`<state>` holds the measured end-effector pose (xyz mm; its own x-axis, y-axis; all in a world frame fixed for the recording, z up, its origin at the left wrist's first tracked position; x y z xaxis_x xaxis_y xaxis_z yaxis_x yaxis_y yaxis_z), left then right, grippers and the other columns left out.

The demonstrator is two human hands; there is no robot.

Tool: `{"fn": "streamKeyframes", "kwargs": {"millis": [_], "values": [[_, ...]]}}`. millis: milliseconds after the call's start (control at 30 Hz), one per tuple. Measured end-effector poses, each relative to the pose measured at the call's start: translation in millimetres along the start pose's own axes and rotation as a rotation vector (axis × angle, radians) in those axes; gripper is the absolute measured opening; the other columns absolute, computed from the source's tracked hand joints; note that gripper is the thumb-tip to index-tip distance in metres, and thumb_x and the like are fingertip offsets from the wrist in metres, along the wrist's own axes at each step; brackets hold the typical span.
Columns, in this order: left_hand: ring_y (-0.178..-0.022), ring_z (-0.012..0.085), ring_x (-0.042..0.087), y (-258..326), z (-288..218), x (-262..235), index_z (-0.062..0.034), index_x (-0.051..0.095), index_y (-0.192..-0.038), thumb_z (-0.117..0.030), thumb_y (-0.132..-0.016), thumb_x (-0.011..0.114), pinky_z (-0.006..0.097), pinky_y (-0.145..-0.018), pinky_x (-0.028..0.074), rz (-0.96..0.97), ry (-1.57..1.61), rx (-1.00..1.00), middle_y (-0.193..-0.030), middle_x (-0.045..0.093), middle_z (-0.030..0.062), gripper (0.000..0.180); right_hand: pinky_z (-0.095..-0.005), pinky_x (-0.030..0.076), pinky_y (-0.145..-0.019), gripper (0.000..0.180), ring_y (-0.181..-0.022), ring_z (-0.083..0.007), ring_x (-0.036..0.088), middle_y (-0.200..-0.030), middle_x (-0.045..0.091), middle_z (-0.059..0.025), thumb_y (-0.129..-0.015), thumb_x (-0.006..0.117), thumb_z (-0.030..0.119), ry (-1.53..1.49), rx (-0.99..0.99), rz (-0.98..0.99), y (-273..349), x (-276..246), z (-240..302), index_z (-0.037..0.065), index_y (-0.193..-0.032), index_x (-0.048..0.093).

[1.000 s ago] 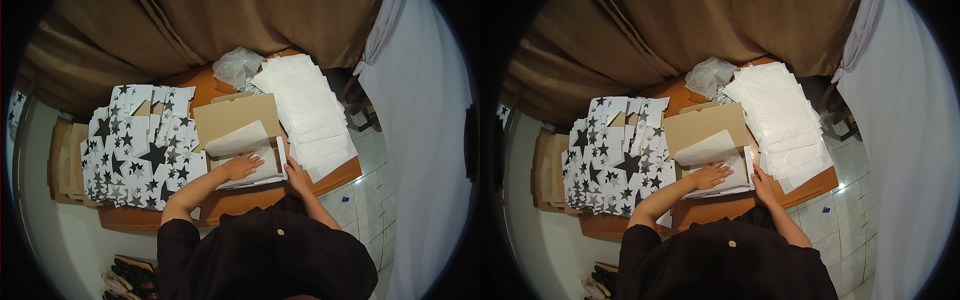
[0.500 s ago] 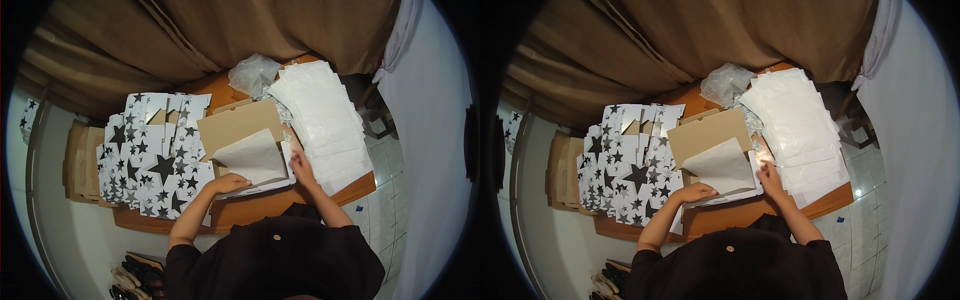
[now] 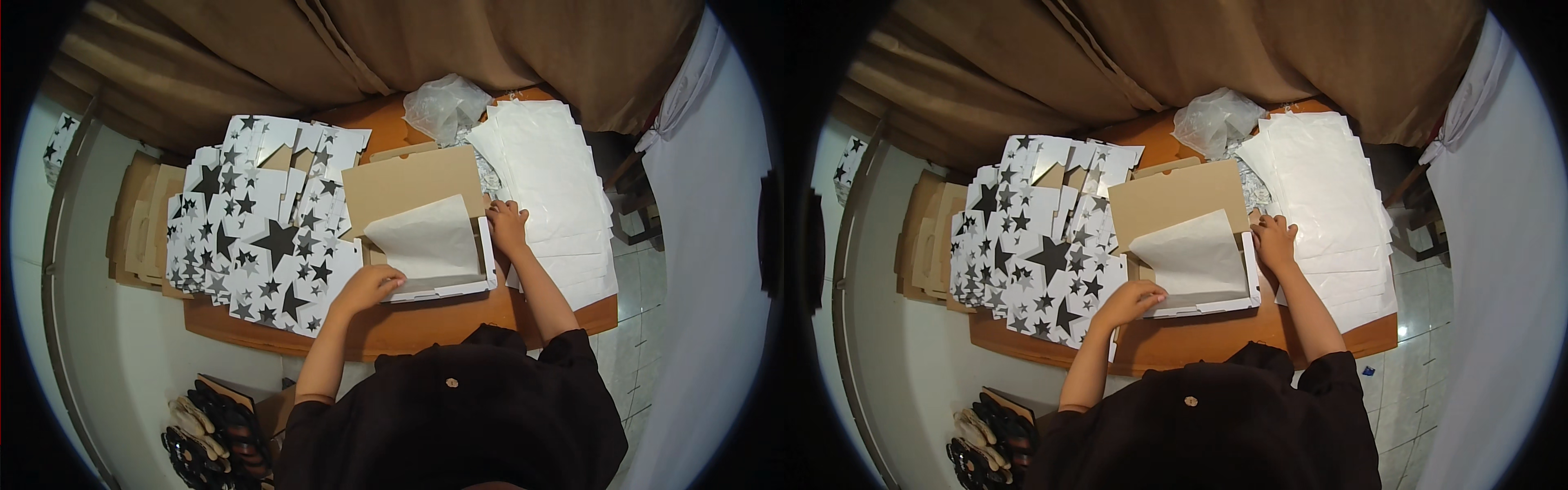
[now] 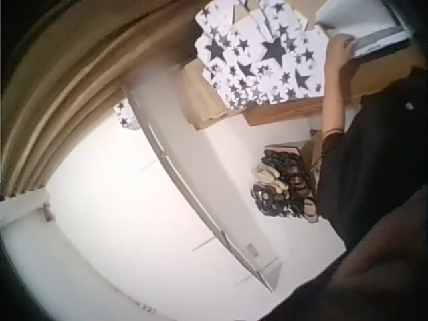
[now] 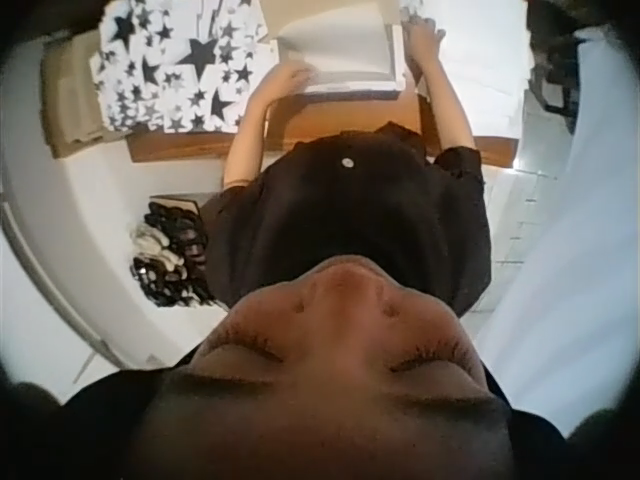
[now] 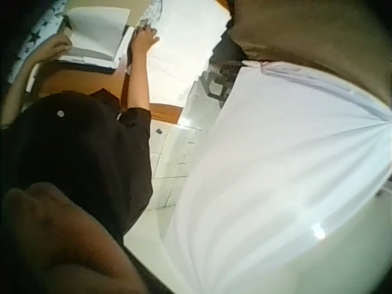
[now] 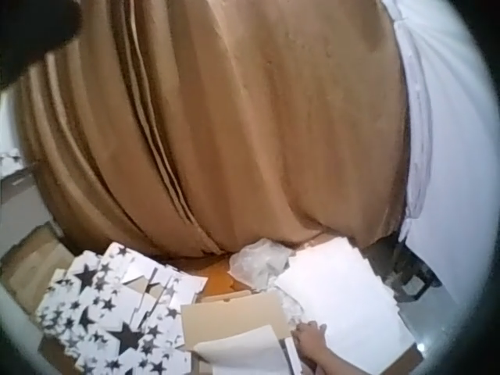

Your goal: Folding flat-packed cardboard into boxes and placing tissue paper inside.

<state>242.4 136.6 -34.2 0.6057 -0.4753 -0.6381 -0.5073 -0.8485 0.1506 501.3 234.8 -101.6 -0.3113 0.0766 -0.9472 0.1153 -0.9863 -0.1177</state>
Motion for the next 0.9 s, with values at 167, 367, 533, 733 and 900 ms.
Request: {"fn": "streamKeyframes", "kwargs": {"millis": [167,367,533,733,900], "values": [[-0.075,0.0259,0.061,-27,15,9,-0.0025,0.066,-0.095,-0.028,-0.088,0.055,0.034,-0.071,0.047,0.139,-0.011,-0.143,-0.083,0.065,0.0146,0.029,-0.0454,0.027,-0.085,0.019,-0.105,-0.0208,0.048,-0.107,0.06,0.0009,-0.083,0.057,0.021,-0.139,0.13,-0.29,9,-34,-23,0.017,-0.099,0.067],[-0.068,0.0192,0.054,-54,48,79,-0.0106,0.065,-0.111,-0.06,-0.092,0.026,0.032,-0.067,0.047,0.664,0.285,-0.367,-0.08,0.06,0.0064,0.066,-0.0402,0.022,-0.092,0.023,-0.103,-0.0211,0.051,-0.103,0.061,-0.0069,-0.089,0.05,0.024,-0.7,0.076,-0.404,33,-99,7,0.01,-0.101,0.063],[-0.088,0.0179,0.058,-87,43,113,-0.0093,0.063,-0.115,-0.041,-0.095,0.041,0.031,-0.074,0.047,0.756,0.102,-0.26,-0.098,0.065,0.0103,0.043,-0.0668,0.013,-0.098,0.018,-0.118,-0.023,0.048,-0.116,0.059,-0.0064,-0.086,0.052,0.023,-0.306,-0.51,0.294,91,-62,123,0.016,-0.093,0.066],[-0.114,0.0171,0.049,-130,57,129,-0.0057,0.053,-0.126,-0.022,-0.094,0.047,0.029,-0.097,0.036,0.586,0.379,0.05,-0.124,0.056,0.0069,0.036,-0.0671,0.011,-0.099,0.021,-0.094,-0.0238,0.06,-0.092,0.065,-0.0054,-0.088,0.049,0.023,-0.384,-0.387,0.556,107,-41,131,0.01,-0.092,0.065],[-0.12,0.0189,0.046,-127,34,118,-0.0046,0.049,-0.13,-0.019,-0.094,0.047,0.029,-0.101,0.033,0.557,0.421,0.036,-0.129,0.053,0.0078,0.039,-0.0655,0.01,-0.1,0.021,-0.096,-0.0236,0.059,-0.089,0.065,-0.0054,-0.09,0.048,0.023,-0.439,-0.364,0.494,106,-35,126,0.009,-0.091,0.063]]}}
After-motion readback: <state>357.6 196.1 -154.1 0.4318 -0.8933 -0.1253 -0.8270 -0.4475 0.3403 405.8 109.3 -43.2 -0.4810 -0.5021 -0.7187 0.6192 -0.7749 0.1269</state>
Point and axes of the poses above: each hand's wrist, its own y-axis away from the middle knuckle, its own x-axis out of the palm, z = x × y, the point moved 10 cm from there along -y, towards the middle knuckle
